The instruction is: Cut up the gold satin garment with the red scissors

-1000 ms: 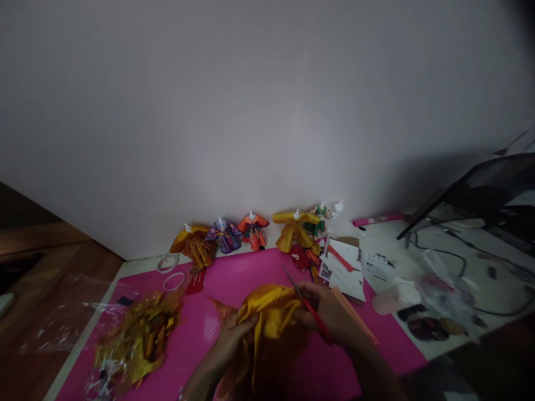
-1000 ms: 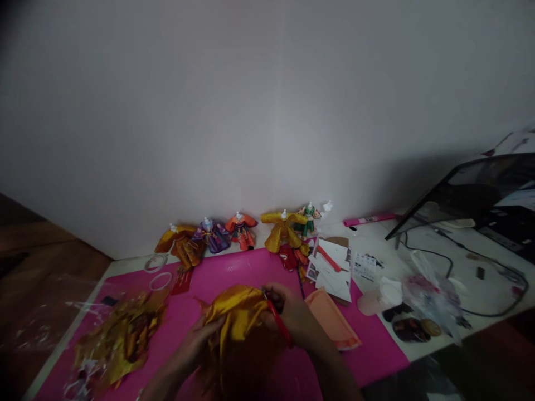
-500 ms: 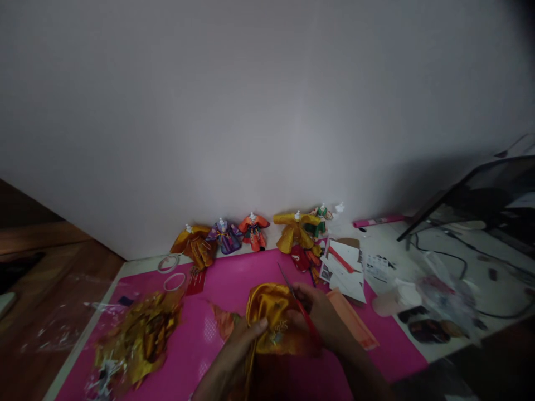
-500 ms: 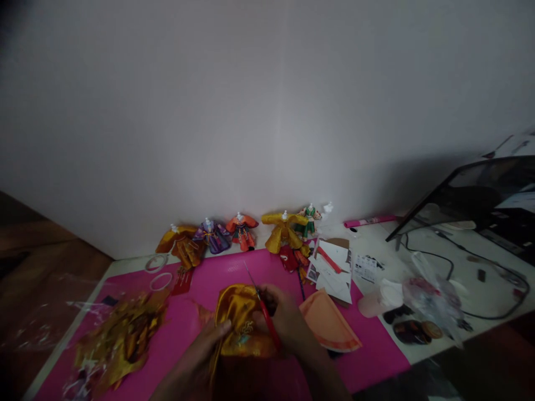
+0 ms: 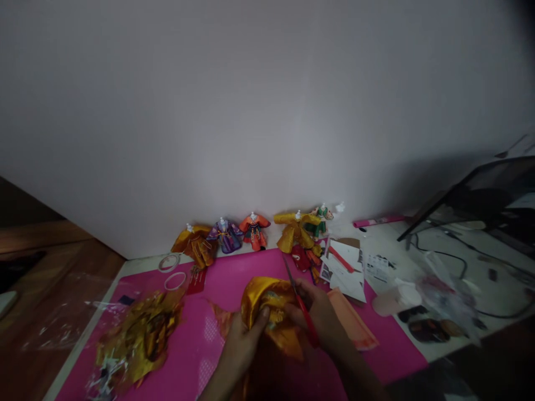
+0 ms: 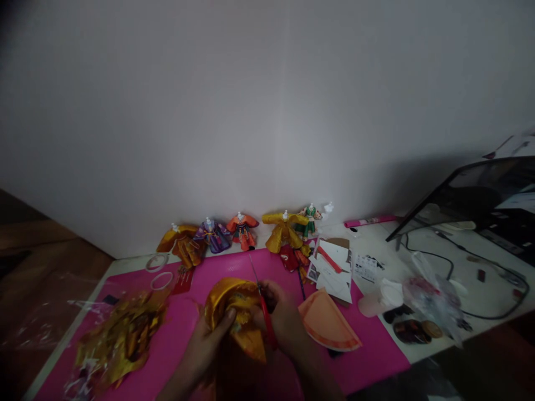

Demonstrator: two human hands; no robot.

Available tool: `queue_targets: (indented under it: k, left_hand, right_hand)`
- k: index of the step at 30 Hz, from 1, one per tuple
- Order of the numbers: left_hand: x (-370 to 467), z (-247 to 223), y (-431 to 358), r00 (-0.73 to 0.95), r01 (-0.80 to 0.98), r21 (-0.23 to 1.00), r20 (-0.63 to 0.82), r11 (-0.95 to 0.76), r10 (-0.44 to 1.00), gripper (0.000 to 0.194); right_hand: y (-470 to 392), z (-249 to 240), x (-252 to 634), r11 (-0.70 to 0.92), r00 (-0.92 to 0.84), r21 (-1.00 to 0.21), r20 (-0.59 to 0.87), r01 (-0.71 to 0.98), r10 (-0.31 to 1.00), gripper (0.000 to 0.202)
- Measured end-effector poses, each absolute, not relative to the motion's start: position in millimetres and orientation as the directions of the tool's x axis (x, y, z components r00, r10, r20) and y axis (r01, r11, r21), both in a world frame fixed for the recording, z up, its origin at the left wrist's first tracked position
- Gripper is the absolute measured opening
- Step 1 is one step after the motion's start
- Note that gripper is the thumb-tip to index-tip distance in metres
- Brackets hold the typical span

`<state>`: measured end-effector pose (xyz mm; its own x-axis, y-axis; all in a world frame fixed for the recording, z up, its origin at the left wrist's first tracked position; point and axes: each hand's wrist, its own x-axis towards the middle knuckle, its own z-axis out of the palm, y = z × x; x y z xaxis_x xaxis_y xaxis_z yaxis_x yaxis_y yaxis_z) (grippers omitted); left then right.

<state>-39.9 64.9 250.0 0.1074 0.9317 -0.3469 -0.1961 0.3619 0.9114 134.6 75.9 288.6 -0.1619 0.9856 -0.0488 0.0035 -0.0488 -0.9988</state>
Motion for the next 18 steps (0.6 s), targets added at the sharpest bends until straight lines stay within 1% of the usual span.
queue_targets:
  k: [4, 9, 13, 18]
  left_hand:
    - [-35.1, 264.7, 62.6, 0.045, -0.209, 0.92, -0.33, 0.332, 0.943, 0.05]
    - [-30.2, 289.7, 59.4, 0.107, -0.326, 0.869, -0.358, 0.373, 0.928, 0.04]
    - [-31.8, 297.5, 57.5, 0.081, -0.327, 0.859, -0.389, 0.393, 0.918, 0.032]
    - [-38.1, 305.8, 58.9, 0.093, -0.396, 0.816, -0.422, 0.422, 0.902, 0.03]
  right_hand:
    - [76.1, 295.5, 132.3, -0.024, -0.126, -0.999, -0.018, -0.048, 0.992, 0.029]
    - [75.7, 297.3, 125.9, -0.012, -0.095, -0.997, -0.005, -0.076, 0.995, 0.03]
    - [75.9, 292.9, 123.6, -0.009, -0.078, -0.997, -0.004, -0.075, 0.997, 0.037]
    - [69.4, 287.7, 135.0, 0.014, -0.072, -0.997, 0.019, -0.074, 0.997, 0.044]
